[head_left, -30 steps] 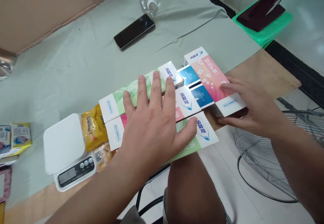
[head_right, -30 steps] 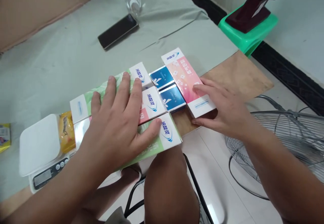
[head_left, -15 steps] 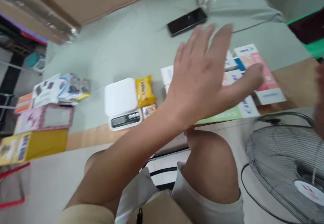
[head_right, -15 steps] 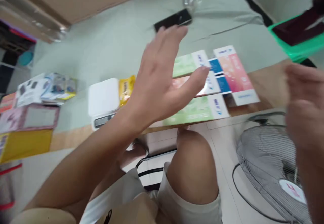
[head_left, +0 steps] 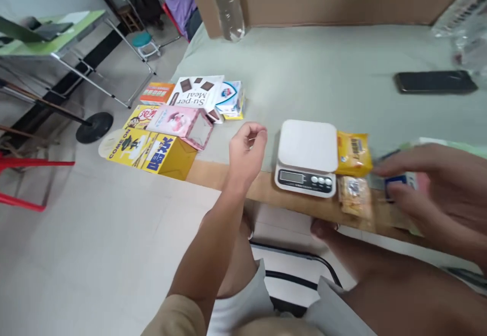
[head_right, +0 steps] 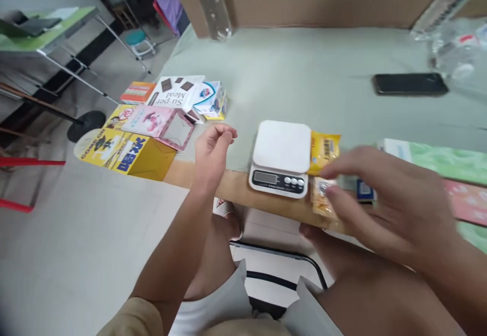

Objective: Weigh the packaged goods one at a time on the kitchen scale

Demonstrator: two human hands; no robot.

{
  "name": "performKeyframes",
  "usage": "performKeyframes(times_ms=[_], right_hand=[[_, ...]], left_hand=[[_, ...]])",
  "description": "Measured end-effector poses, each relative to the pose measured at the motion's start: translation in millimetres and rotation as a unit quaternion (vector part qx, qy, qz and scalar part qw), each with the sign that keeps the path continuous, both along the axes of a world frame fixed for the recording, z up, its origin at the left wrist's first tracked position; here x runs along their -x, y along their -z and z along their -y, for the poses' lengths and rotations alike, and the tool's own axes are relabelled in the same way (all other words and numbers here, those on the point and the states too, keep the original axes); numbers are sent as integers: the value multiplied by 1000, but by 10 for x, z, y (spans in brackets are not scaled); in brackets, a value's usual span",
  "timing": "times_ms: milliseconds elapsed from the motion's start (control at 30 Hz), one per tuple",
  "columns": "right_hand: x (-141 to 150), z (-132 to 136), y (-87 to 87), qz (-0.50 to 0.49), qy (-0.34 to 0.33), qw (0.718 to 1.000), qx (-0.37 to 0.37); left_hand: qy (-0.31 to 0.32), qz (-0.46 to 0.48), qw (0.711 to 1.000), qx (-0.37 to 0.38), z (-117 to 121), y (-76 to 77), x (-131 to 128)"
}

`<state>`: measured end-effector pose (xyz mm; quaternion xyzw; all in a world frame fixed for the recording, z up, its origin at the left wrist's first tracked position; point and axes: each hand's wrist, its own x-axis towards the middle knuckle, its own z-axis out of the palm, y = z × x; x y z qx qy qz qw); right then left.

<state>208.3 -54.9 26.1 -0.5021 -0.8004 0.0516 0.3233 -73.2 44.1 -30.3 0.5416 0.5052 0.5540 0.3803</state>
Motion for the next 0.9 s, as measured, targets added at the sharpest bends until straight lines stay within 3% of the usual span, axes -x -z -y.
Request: performKeyframes(times_ms=[67, 200, 300, 433, 600, 700, 800, 900], right_hand=[[578, -534, -34, 34, -111, 993, -35], [1537, -1396, 102, 62, -202, 977, -8], [2117, -1795, 225, 67, -235, 969, 31], [2673, -2096, 265, 96, -301, 947, 57], [2926, -2435, 286, 162, -438, 883, 53], [2967, -2570, 384, 204, -478, 854, 30], [2968, -2557, 468, 232, -478, 847, 20], [2898, -2424, 450, 246, -444, 861, 29]], left_hand=[[-87, 66, 994, 28, -92, 153, 165], [-204, 213, 955, 28, -203, 269, 343], [-264, 270, 926, -25, -229, 252, 439], [-326, 319, 888, -53, -177, 197, 561], [-275, 415, 866, 47, -9, 118, 495], [-236, 484, 833, 127, 52, 68, 415], [-244, 524, 797, 173, 31, 32, 415], [-255, 554, 772, 179, -16, 10, 480]])
